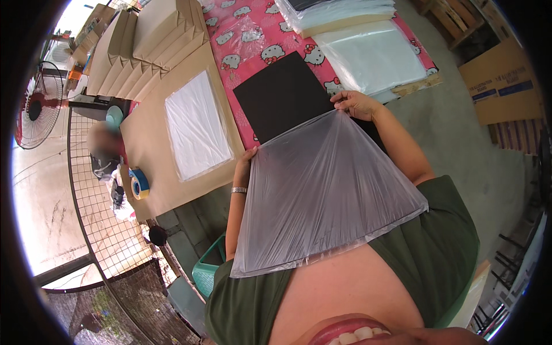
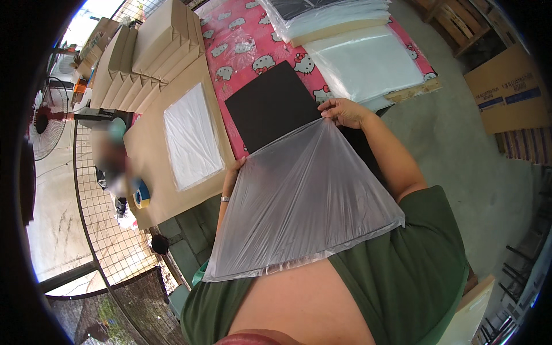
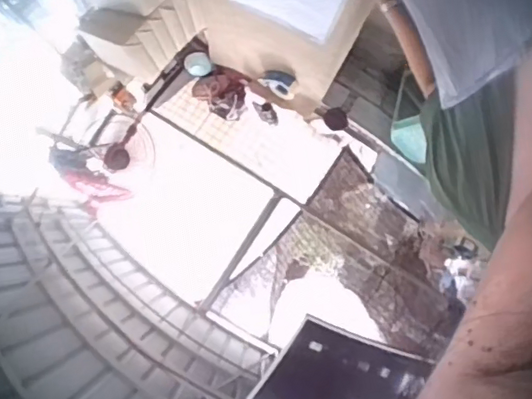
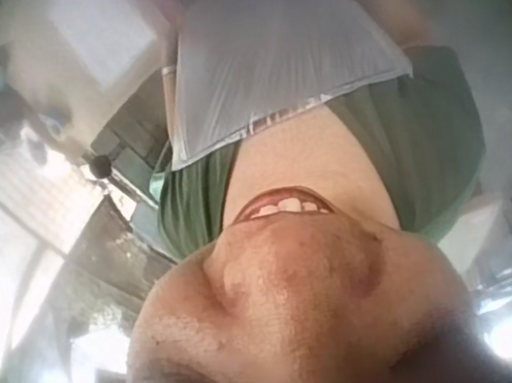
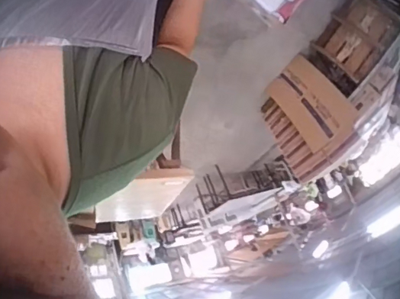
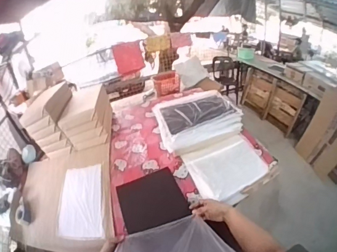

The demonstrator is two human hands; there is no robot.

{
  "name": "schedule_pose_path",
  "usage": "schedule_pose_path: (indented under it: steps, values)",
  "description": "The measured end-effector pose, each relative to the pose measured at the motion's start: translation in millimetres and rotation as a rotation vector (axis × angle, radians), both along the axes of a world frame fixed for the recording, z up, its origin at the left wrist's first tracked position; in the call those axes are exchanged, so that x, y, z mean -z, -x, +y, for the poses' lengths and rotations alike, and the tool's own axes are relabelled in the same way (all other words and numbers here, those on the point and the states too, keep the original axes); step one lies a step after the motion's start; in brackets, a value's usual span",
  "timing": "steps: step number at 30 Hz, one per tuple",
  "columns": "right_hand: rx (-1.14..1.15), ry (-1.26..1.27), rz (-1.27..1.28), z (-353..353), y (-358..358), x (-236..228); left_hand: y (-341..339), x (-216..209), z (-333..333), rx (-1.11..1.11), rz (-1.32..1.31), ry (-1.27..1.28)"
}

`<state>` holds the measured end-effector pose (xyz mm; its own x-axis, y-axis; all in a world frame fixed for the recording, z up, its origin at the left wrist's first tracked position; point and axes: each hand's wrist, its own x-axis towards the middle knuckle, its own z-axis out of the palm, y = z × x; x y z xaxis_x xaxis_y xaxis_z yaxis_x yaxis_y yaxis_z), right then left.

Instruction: The person places black boards into plastic sleeves by hand, one at a time, and then stacks the packaged boards on a table.

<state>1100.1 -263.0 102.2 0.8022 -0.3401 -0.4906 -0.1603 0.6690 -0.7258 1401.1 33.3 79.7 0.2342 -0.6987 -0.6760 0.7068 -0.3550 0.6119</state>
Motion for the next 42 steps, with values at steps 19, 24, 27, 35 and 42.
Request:
schedule_pose_path:
  steps: [19, 24, 27, 35, 42]
  values:
    - [0.393, 1.548, 0.026, 93, 33, -56, 73, -26, 29, -0.285, -1.199, 0.223]
    - [0.424, 1.310, -0.130, 137, 46, -71, 68, -98, 53, 0.081, -1.622, 0.669]
    - [0.193, 1.160, -0.412, 119, 30, -104, 61, -146, 28, 0.217, -1.252, 0.754]
    - [0.231, 0.881, 0.109, 68, -47, -81, 23, -98, -61, -0.039, -0.915, 0.461]
    - [0.154, 0.808, 0.204, 67, -54, -23, 13, -30, -52, 0.021, -0.604, 0.266]
